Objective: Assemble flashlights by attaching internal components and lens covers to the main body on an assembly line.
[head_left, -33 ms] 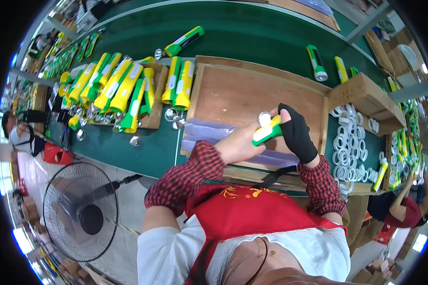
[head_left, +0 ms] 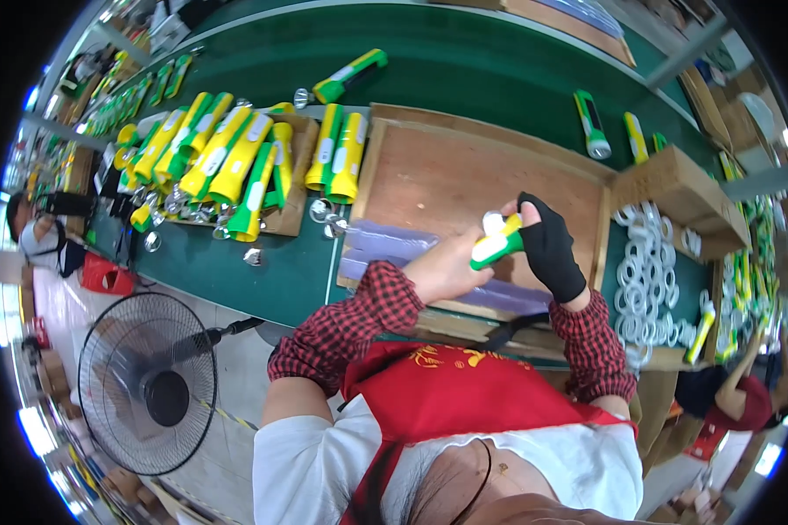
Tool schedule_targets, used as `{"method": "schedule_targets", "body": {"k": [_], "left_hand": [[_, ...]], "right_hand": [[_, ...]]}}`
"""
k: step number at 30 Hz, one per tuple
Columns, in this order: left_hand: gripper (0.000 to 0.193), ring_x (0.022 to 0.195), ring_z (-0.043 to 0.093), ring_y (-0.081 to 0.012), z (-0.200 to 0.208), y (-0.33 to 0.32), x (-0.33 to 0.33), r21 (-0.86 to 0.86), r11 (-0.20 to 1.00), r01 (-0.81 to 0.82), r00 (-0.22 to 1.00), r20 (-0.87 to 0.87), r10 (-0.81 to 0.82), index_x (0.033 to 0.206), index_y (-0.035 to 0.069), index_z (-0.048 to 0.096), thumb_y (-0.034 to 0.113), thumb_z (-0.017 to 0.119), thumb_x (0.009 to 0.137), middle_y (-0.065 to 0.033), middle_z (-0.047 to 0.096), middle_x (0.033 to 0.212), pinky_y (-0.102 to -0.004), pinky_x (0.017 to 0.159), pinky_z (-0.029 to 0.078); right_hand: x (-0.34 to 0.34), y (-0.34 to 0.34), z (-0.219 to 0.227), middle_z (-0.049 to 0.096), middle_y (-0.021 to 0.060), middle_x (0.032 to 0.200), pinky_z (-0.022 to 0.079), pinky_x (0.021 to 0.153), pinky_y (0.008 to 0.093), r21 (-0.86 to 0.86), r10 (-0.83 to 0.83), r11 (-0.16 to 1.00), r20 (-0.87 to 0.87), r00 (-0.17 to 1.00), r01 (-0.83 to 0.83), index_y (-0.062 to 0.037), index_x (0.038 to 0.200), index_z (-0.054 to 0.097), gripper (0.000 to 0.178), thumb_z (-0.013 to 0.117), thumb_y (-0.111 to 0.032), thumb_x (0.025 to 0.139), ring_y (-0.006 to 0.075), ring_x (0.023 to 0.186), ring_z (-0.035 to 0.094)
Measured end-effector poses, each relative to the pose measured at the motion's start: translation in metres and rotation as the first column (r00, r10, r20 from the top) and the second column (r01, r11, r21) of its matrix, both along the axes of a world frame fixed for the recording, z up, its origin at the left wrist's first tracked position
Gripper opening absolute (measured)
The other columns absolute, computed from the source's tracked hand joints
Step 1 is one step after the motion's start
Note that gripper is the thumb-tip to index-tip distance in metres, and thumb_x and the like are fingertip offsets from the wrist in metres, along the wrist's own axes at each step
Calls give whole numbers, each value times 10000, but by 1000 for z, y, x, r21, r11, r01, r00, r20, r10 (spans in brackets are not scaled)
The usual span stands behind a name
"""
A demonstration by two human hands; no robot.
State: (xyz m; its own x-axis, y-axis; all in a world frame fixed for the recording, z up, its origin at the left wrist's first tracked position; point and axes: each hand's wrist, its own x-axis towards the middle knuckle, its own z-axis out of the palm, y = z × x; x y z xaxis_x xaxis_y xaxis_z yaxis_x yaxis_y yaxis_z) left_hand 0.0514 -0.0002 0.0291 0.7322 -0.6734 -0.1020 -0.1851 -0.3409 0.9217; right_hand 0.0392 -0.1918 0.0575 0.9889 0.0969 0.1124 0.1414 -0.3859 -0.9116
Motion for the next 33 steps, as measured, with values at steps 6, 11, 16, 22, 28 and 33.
{"method": "schedule_targets", "body": {"k": [6,11,16,22,28,33], "left_hand": [[668,1121,501,-367,-8,7,35,-170,827,-537,589,626,511,1302,-33,433,229,750,775,-231,455,1238,-417,992,413],[519,1105,567,-290,-14,93,18,-300,166,-939,343,-826,448,1355,-38,353,168,598,947,-171,519,1176,-396,962,491],[584,1267,459,-347,-37,100,47,-267,14,-963,267,-963,-19,1368,-95,279,236,558,977,-237,409,1348,-441,1067,438],[524,1312,406,-370,-57,98,53,-228,-131,-965,223,-974,47,1345,-29,323,300,528,992,-216,394,1372,-469,1092,400],[227,1148,563,-273,5,81,23,-622,67,-780,560,-647,517,1156,72,390,239,457,1018,-113,559,1172,-477,1018,427],[425,872,650,-319,14,44,7,-641,366,-675,736,-619,275,1282,97,357,348,439,949,-195,591,1035,-458,792,547]], "right_hand": [[95,-17,9,644,117,842,471,706,318,-220,-80,958,407,910,183,-26,954,623,316,460,-291,1005,223,793,633],[174,-99,-15,572,177,973,492,736,395,-321,-262,821,524,811,473,-45,1058,575,341,741,-232,826,334,899,578],[210,-187,-110,496,237,1118,465,857,474,-646,-173,506,573,801,572,-43,1097,516,476,781,-212,739,414,1041,530],[196,-143,-76,576,180,1001,425,907,467,-727,-30,497,531,847,474,-32,955,577,329,764,-213,754,386,1060,517],[124,-46,-25,609,92,913,473,714,347,-321,-40,929,403,914,182,-45,997,599,223,683,-198,859,237,844,610],[56,34,4,592,44,1070,495,730,253,430,223,899,-282,933,-85,-32,1262,516,398,500,-334,1004,121,885,609]]}}
